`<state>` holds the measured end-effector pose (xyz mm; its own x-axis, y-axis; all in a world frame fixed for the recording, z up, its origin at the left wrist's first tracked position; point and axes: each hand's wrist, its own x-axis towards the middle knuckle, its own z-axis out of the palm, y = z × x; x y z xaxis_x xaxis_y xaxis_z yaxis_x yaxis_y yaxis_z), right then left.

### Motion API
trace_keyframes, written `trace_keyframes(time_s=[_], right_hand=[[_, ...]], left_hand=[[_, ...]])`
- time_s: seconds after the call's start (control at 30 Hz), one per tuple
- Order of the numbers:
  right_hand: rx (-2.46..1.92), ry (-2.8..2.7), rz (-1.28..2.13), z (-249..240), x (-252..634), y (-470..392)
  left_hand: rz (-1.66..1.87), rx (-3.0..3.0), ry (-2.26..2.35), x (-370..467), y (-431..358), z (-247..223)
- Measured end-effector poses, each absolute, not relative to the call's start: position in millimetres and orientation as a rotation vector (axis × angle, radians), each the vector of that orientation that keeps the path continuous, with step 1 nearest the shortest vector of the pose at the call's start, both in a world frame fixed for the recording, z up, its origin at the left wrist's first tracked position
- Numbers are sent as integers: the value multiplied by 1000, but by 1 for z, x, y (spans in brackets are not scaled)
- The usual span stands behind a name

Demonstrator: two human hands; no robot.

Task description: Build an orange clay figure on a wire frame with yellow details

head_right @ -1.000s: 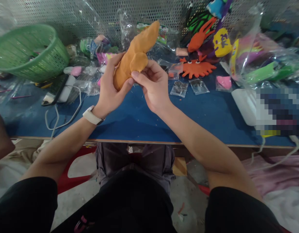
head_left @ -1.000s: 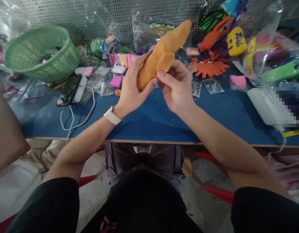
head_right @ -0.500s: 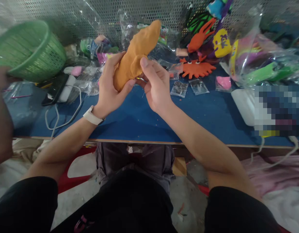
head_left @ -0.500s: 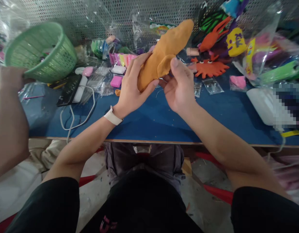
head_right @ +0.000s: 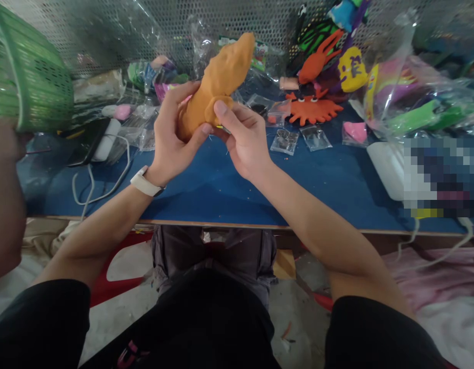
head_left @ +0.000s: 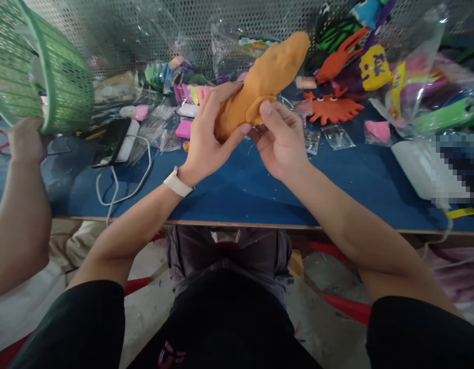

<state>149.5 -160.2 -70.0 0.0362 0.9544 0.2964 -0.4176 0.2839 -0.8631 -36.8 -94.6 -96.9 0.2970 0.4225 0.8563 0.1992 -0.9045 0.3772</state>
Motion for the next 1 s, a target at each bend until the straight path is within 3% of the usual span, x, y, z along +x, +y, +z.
trace_keyframes(time_s=[0.5,1.0], right_hand=[[-614,-1013,1288,-72,150,-160],[-645,-1037,1270,-73,146,-165]], left_hand=[[1667,2543,612,-37,-104,-92],[1685,2287,636,-28,-100,-103]])
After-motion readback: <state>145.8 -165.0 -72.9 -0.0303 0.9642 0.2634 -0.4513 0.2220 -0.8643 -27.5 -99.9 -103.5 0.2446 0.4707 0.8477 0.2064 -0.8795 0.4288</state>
